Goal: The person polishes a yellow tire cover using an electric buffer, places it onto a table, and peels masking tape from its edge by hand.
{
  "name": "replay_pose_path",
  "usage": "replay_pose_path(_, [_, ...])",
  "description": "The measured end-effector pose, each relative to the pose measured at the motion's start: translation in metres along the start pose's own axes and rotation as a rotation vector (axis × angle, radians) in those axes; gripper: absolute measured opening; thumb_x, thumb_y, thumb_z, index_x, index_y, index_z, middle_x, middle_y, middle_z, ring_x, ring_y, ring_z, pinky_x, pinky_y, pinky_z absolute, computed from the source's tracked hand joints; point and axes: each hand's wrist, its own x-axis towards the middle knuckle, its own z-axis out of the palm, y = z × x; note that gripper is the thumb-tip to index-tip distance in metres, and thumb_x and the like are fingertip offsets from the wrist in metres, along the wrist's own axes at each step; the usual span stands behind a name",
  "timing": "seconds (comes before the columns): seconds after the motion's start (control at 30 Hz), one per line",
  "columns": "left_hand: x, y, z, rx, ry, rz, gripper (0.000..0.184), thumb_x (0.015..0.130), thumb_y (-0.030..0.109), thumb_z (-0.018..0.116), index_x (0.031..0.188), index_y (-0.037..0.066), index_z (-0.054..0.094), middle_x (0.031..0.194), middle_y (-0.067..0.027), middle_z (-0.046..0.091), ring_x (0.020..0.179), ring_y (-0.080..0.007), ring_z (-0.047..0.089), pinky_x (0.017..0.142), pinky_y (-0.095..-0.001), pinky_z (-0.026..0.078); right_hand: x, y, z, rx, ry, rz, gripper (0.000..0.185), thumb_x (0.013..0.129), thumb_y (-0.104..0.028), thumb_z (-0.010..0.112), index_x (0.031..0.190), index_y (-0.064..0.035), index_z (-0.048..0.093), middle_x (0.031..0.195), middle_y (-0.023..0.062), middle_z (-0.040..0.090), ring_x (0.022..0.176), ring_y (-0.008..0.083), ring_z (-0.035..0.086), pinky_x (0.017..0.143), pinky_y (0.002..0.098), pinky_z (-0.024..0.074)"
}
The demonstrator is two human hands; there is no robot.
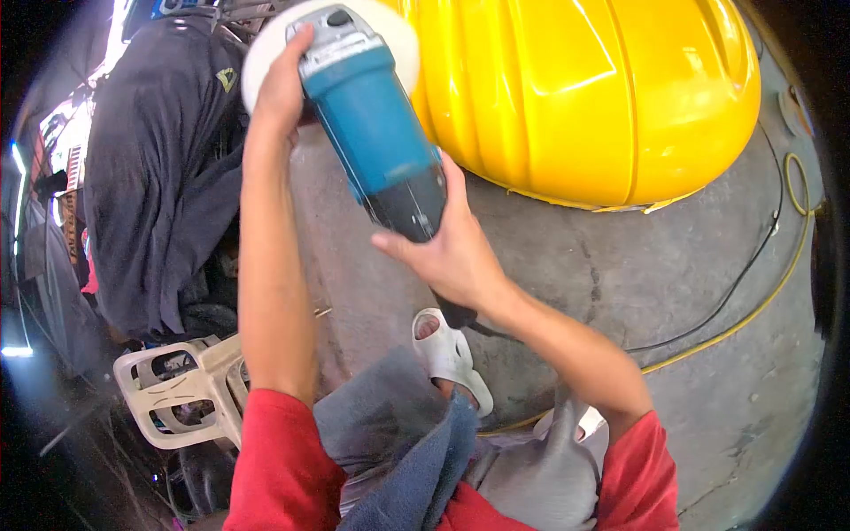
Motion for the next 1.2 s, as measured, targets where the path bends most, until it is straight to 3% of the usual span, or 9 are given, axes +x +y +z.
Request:
replay_pose_path(0.13, [0.013,0.010,-0.009,0.129,-0.074,-0.092,0.062,0.083,0.059,0.050,0.119,0.009,0.057,0.106,-0.0120,0.063,0.091,-0.0215,0.061,0.077,-0.0396,0.048,0.009,-0.008,0.004,0.064,-0.041,0.090,0.102,0.072,-0.026,0.078,0.141,-0.0035,0.005,0.112,0.0302,0.056,0.103,0.0414,0.059,0.090,0.0433,0.0458])
replay_pose_path(0.47, [-0.067,-0.021,-0.004,-0.104,-0.012,-0.040,0.057,0.091,0.044,0.050,0.119,-0.006,0.056,0.111,-0.0134,0.062,0.099,-0.0173,0.059,0.087,-0.0256,0.043,-0.070,0.008,-0.001,0.092,-0.146,0.166,0.106,0.073,-0.025,0.078,0.144,-0.0065,0.000,0.120,0.0315,0.051,0.109,0.0443,0.055,0.092,0.0443,0.0445])
replay_pose_path(0.6, [-0.035,-0.008,0.001,0.074,0.026,-0.022,0.063,0.087,0.054,0.050,0.109,-0.004,0.063,0.097,-0.0117,0.066,0.079,-0.0161,0.063,0.066,-0.0281,0.050,-0.040,0.008,-0.002,0.125,-0.042,0.018,0.105,0.072,-0.024,0.078,0.143,-0.0064,0.002,0.118,0.0308,0.053,0.109,0.0413,0.056,0.092,0.0438,0.0441])
replay_pose_path(0.73, [0.019,0.024,0.008,0.193,-0.045,0.187,0.064,0.086,0.057,0.048,0.114,0.001,0.060,0.100,-0.0133,0.064,0.079,-0.0204,0.064,0.070,-0.0321,0.051,0.009,0.001,0.007,0.189,0.053,-0.019,0.103,0.071,-0.028,0.079,0.141,-0.0023,0.007,0.114,0.0303,0.055,0.107,0.0397,0.057,0.092,0.0427,0.0441])
replay_pose_path(0.8, [0.045,0.038,0.005,0.266,-0.077,0.017,0.066,0.080,0.064,0.050,0.119,0.011,0.057,0.106,-0.0116,0.063,0.092,-0.0233,0.062,0.082,-0.0426,0.048,0.036,-0.008,0.007,0.225,0.047,0.009,0.103,0.071,-0.030,0.079,0.139,0.0006,0.008,0.114,0.0306,0.055,0.106,0.0397,0.058,0.092,0.0422,0.0442])
replay_pose_path(0.9, [0.060,0.067,0.020,0.273,-0.059,0.045,0.063,0.087,0.056,0.042,0.116,0.003,0.059,0.101,-0.0145,0.064,0.081,-0.0283,0.064,0.071,-0.0424,0.051,0.069,-0.016,0.006,0.272,0.050,0.021,0.103,0.071,-0.033,0.079,0.137,0.0057,0.010,0.113,0.0313,0.055,0.106,0.0397,0.058,0.091,0.0413,0.0444])
replay_pose_path(1.1, [0.071,0.080,0.019,0.400,-0.100,-0.004,0.059,0.090,0.052,0.037,0.118,0.004,0.057,0.111,-0.0153,0.062,0.096,-0.0298,0.062,0.083,-0.0424,0.049,0.087,-0.020,0.008,0.269,0.072,-0.002,0.103,0.071,-0.033,0.078,0.136,0.0080,0.010,0.115,0.0322,0.054,0.106,0.0391,0.057,0.092,0.0406,0.0441])
replay_pose_path(1.17, [0.088,0.050,-0.001,0.318,-0.077,0.003,0.068,0.079,0.067,0.049,0.117,0.011,0.058,0.102,-0.0115,0.063,0.091,-0.0238,0.062,0.080,-0.0440,0.049,0.071,-0.022,0.004,0.247,0.032,0.023,0.103,0.071,-0.034,0.078,0.136,0.0071,0.010,0.114,0.0326,0.054,0.106,0.0397,0.057,0.092,0.0409,0.0442])
replay_pose_path(1.2, [0.072,0.050,-0.003,0.328,-0.098,-0.058,0.066,0.083,0.061,0.046,0.122,0.009,0.052,0.118,-0.0151,0.054,0.096,-0.0270,0.059,0.078,-0.0452,0.051,0.062,-0.022,0.002,0.238,0.017,0.029,0.103,0.071,-0.034,0.078,0.137,0.0068,0.010,0.114,0.0328,0.054,0.106,0.0399,0.057,0.092,0.0409,0.0442])
